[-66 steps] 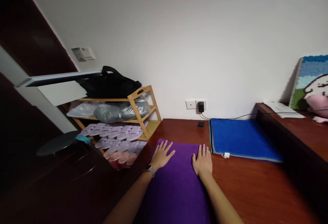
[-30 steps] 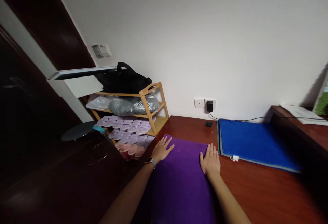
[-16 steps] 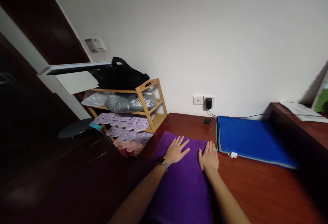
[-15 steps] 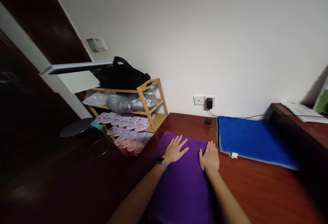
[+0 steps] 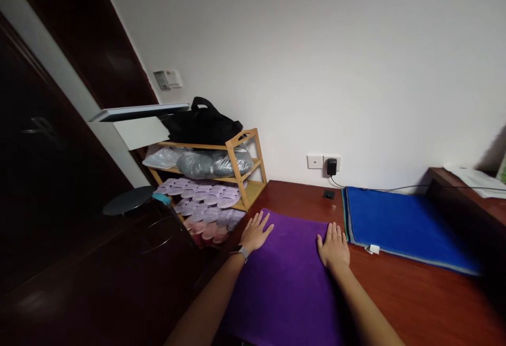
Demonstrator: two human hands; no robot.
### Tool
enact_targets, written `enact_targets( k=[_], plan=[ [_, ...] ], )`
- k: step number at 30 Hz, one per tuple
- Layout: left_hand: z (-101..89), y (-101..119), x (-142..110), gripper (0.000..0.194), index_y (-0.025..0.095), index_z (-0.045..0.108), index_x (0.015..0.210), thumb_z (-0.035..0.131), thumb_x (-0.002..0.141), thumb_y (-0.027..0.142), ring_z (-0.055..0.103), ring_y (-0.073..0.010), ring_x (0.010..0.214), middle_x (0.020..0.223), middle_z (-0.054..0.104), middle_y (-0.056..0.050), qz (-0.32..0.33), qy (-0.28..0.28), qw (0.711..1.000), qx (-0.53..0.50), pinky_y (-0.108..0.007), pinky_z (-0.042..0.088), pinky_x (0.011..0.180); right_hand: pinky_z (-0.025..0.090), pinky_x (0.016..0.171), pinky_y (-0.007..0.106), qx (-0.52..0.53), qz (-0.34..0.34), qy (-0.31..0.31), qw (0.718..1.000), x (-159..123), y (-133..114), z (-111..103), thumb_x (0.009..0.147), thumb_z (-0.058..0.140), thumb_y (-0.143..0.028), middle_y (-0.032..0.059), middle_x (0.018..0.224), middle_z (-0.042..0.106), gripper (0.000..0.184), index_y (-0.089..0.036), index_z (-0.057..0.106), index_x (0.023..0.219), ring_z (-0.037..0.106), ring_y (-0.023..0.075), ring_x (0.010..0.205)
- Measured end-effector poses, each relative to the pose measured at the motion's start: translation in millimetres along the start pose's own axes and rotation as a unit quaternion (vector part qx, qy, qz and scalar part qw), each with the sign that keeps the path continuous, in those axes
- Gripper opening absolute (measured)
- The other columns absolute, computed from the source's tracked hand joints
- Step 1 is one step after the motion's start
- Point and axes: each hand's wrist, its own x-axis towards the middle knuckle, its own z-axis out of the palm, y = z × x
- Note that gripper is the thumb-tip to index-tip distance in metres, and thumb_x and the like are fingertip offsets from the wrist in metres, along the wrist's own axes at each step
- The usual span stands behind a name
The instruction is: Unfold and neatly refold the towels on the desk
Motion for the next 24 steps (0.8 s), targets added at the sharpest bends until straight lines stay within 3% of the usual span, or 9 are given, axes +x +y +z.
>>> enact_targets(
  k=[3,5,9,12,14,17,22,24],
  plan=[
    [-8.1,2,1,0.069,0.023,0.037,0.159,0.028,0.103,0.062,0.021,-0.0301,0.155,0.168,0.027,-0.009,-0.001,0.010,1.000,0.005,-0.049,0.016,0.125,0.009,0.126,0.041,0.002,-0.012,0.023,1.000,-17,4,4,0.102,0.018,-0.052,0.0122,0.170,0.012,0.076,-0.004,0.015,0.161,0.010,0.0257,0.157],
    [-12.0,12,-1,0.067,0.023,0.039,0.158,0.027,0.103,0.061,0.021,-0.0309,0.155,0.167,0.030,-0.009,0.013,0.048,0.999,0.006,-0.050,0.013,0.126,0.009,0.126,0.040,0.013,-0.026,0.031,0.999,-31,7,12,0.102,0.015,-0.053,0.0101,0.170,0.011,0.076,-0.006,0.014,0.162,0.009,0.0245,0.157],
    [-8.6,67,-25,0.062,0.026,0.040,0.157,0.023,0.106,0.057,0.022,-0.0282,0.155,0.166,0.033,-0.006,0.125,0.099,0.987,-0.021,-0.050,0.016,0.126,0.006,0.127,0.040,0.026,-0.025,0.008,0.999,-49,9,21,0.102,0.012,-0.052,0.0084,0.170,0.011,0.075,-0.006,0.013,0.162,0.008,0.0230,0.157],
    [2.4,116,-57,0.058,0.034,0.038,0.157,0.024,0.106,0.058,0.027,-0.0255,0.153,0.166,0.032,-0.002,0.225,0.072,0.970,-0.058,-0.048,0.022,0.125,0.004,0.127,0.040,0.023,-0.021,-0.002,1.000,-51,7,19,0.102,0.014,-0.050,0.0086,0.170,0.009,0.074,-0.005,0.011,0.161,0.006,0.0226,0.157],
    [8.8,131,-76,0.058,0.036,0.036,0.158,0.027,0.106,0.059,0.029,-0.0254,0.153,0.166,0.032,-0.001,0.245,0.055,0.966,-0.068,-0.048,0.025,0.124,0.004,0.127,0.040,0.023,-0.019,-0.009,1.000,-50,6,15,0.102,0.014,-0.048,0.0087,0.170,0.008,0.074,-0.005,0.010,0.161,0.006,0.0226,0.157],
    [11.0,113,-93,0.060,0.035,0.037,0.157,0.032,0.104,0.062,0.031,-0.0275,0.152,0.165,0.035,-0.004,0.199,0.042,0.978,-0.052,-0.051,0.025,0.124,0.004,0.127,0.039,0.024,-0.018,-0.009,0.999,-51,6,12,0.102,0.014,-0.048,0.0093,0.170,0.009,0.073,-0.005,0.010,0.161,0.007,0.0224,0.157],
    [4.9,22,-105,0.066,0.027,0.040,0.157,0.034,0.102,0.063,0.030,-0.0309,0.152,0.164,0.035,-0.010,0.051,0.053,0.997,0.011,-0.052,0.027,0.123,0.003,0.127,0.040,0.032,-0.013,-0.003,0.999,-53,5,11,0.102,0.014,-0.049,0.0090,0.170,0.009,0.074,-0.005,0.011,0.161,0.007,0.0224,0.157],
    [4.2,-5,-109,0.067,0.024,0.040,0.157,0.033,0.103,0.061,0.030,-0.0309,0.152,0.164,0.034,-0.011,0.020,0.052,0.998,0.023,-0.051,0.028,0.122,0.004,0.127,0.039,0.033,-0.012,-0.008,0.999,-53,4,8,0.102,0.015,-0.049,0.0082,0.170,0.010,0.073,-0.006,0.011,0.161,0.008,0.0220,0.157]
  ],
)
